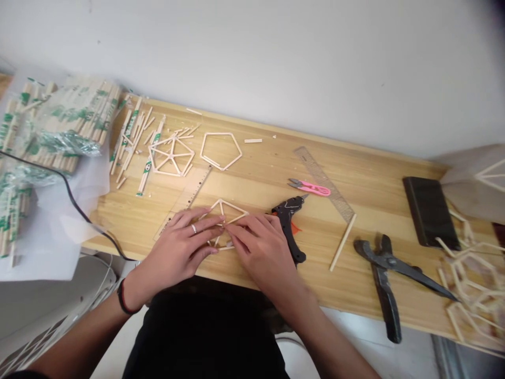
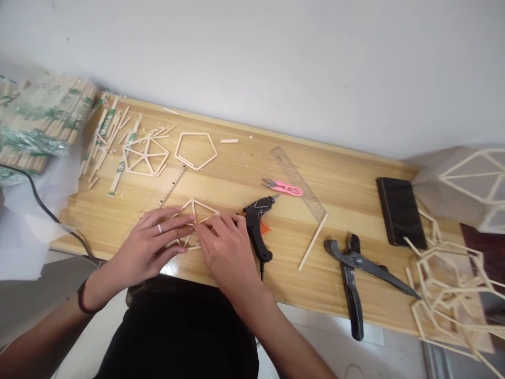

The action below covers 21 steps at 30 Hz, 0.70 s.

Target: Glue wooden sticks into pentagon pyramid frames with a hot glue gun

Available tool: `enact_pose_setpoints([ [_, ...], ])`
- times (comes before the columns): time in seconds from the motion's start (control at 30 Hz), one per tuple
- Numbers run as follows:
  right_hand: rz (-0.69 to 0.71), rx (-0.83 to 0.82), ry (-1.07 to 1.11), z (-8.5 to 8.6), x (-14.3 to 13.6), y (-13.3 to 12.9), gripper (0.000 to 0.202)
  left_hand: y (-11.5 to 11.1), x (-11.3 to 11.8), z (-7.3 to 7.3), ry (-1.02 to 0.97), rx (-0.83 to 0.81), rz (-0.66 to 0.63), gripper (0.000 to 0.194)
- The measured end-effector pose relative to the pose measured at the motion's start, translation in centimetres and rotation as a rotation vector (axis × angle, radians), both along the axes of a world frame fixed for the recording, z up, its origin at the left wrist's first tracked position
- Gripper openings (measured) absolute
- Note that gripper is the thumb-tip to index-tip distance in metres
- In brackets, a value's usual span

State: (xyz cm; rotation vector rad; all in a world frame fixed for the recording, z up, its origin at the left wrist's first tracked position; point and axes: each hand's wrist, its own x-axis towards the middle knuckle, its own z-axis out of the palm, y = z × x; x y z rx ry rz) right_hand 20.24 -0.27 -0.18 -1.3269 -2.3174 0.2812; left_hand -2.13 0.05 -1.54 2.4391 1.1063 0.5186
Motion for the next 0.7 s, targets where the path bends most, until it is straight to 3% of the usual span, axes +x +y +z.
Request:
enact_pose_setpoints([
  [0.13,-0.065,0.043,0.119,1.2,0.9,-0.4,0.016,0.0,0.0,0.0,0.005,-0.01,-0.009,0.028],
  [0.27,-0.367,0.028,0.083,2.1,4.0,-1.8,0.008,0.0,-0.1,0.1,0.008,0.001,-0.019,0.027],
  [0.37,-0.577,-0.075,-0.015,1.2,6.7,-3.2,0.041,0.0,0.0,0.2,0.008,0.006,-0.023,0.028],
  [0.43,-0.604,-0.161,-0.039,0.1,7.8,-3.8,0.063,0.0,0.0,0.2,0.009,0.004,-0.02,0.028],
  [0.53,-0.607,-0.238,-0.026,-1.5,8.1,-3.7,0.072,0.0,0.0,0.2,0.003,-0.001,-0.015,0.027],
  [0.7,-0.59,-0.257,0.015,-1.8,8.3,-2.2,0.043,0.0,0.0,0.2,-0.02,0.002,-0.011,0.026],
])
